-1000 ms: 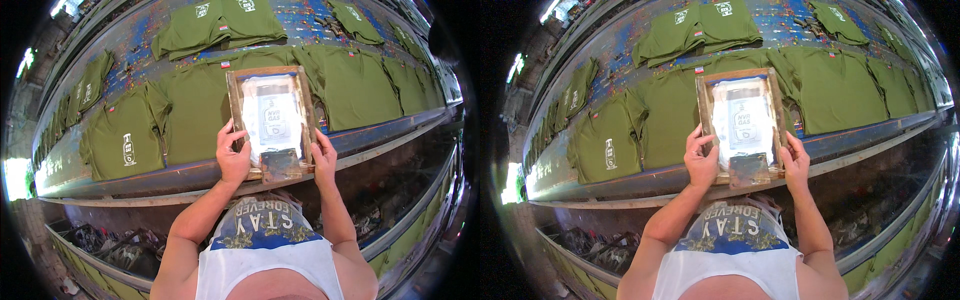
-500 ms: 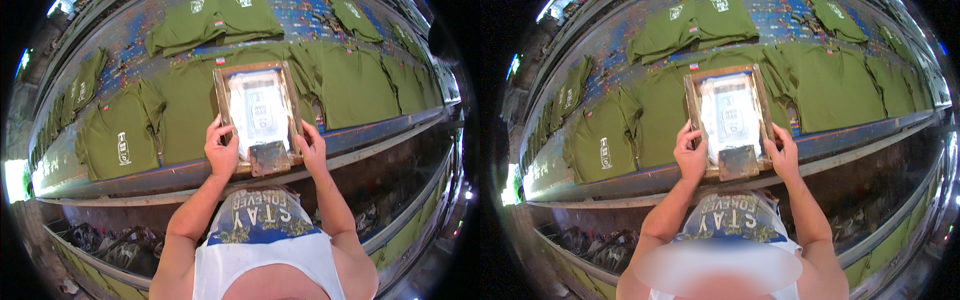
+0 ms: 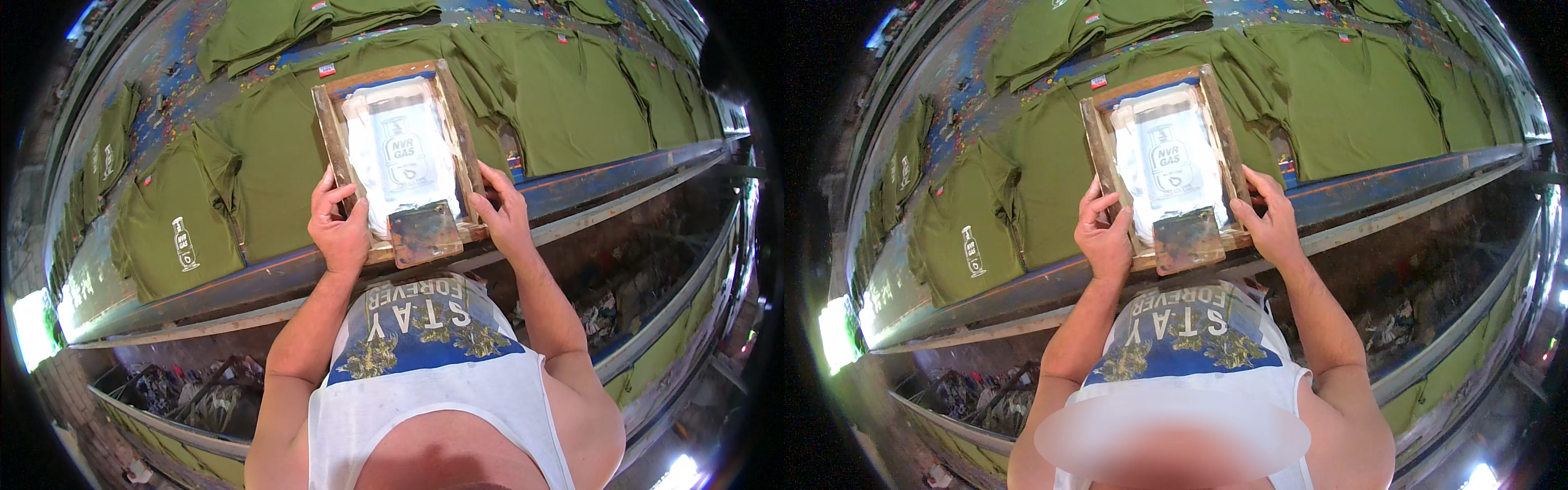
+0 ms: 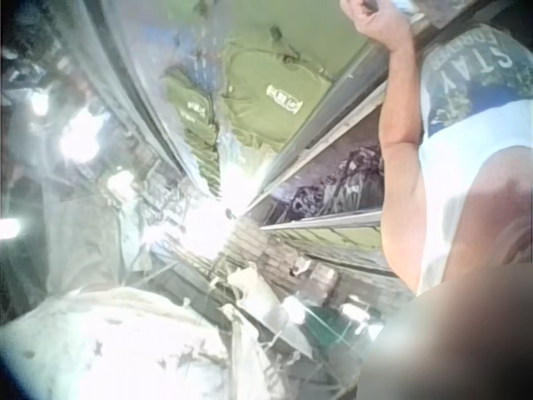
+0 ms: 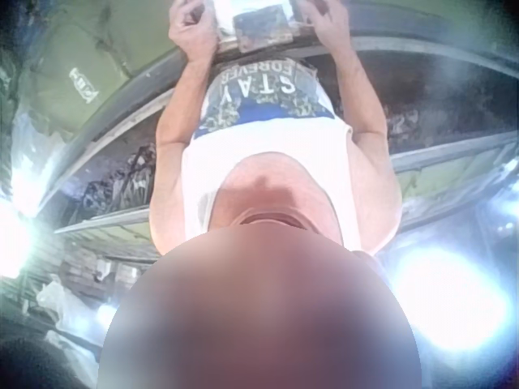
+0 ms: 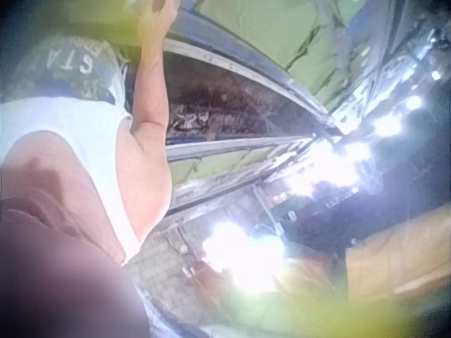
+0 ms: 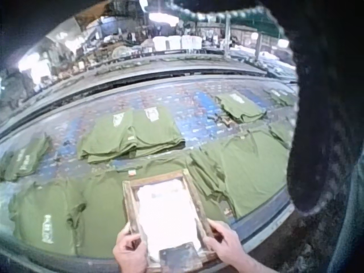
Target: The person repeatedly places green t-shirts on a table, aligns them under a wooden screen-printing frame, and uses a squeegee to press white ink through the screen onto each shirt. After each print, the shirt is folded and set aside. The process is repeated for multiple shirts in a continuous loop.
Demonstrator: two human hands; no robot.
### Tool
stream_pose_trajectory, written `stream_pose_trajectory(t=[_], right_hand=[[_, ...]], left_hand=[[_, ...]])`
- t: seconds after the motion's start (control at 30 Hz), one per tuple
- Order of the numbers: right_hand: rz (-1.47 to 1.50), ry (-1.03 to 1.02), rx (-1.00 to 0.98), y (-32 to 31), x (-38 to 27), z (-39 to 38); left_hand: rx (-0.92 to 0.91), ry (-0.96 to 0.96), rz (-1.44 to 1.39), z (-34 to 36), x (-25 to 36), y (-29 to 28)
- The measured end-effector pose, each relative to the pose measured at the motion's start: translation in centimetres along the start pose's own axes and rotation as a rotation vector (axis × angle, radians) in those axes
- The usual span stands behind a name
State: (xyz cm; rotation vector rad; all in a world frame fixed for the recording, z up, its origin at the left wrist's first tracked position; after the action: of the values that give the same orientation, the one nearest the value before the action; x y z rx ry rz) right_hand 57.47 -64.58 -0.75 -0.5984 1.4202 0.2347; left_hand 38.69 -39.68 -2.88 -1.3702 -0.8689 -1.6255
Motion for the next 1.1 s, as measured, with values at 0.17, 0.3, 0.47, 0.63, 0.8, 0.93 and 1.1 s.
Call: stream_pose_trajectory(t=[0.17, 0.3, 0.47, 0.63, 0.8, 0.93, 1.1], right_hand=[[-0.039, -0.005, -0.017, -0.2, 0.1, 0.0], [-0.055, 0.006, -0.033, -0.3, -0.1, 0.1], [-0.095, 0.009, -0.042, -0.3, -0.4, 0.2], [-0.058, 0.0, -0.033, -0.3, -0.4, 0.1], [-0.028, 0.075, 0.0, 0.0, -1.2, 0.3], [-0.48, -0.489, 0.078, 0.3, -6.4, -1.8], [-0.535, -0.729, -0.322, 3.9, -9.6, -4.0]], left_hand=[[0.005, -0.011, -0.002, 0.0, -0.2, -0.1], [0.004, -0.039, -0.019, 0.0, -0.4, -0.2], [0.001, -0.069, -0.027, 0.0, -0.4, -0.3], [0.009, -0.088, -0.04, 0.0, -0.4, -0.2], [0.009, -0.09, -0.044, 0.0, -0.7, -0.2], [0.019, -0.094, -0.051, -0.1, -1.0, -0.3], [0.014, -0.127, -0.004, -0.1, -1.3, -0.3]])
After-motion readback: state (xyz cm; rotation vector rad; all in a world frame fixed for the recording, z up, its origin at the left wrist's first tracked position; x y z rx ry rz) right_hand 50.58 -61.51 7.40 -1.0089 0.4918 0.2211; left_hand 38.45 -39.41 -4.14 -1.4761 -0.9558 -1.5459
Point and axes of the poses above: each hand's wrist, its own z-axis towards the middle knuckle, its own y-axis out of the palm, x = y × z, the point moved 4 cm from there along z, towards the middle knuckle, and after that the axes turned 8 degrees about x, right-handed, at the moved point
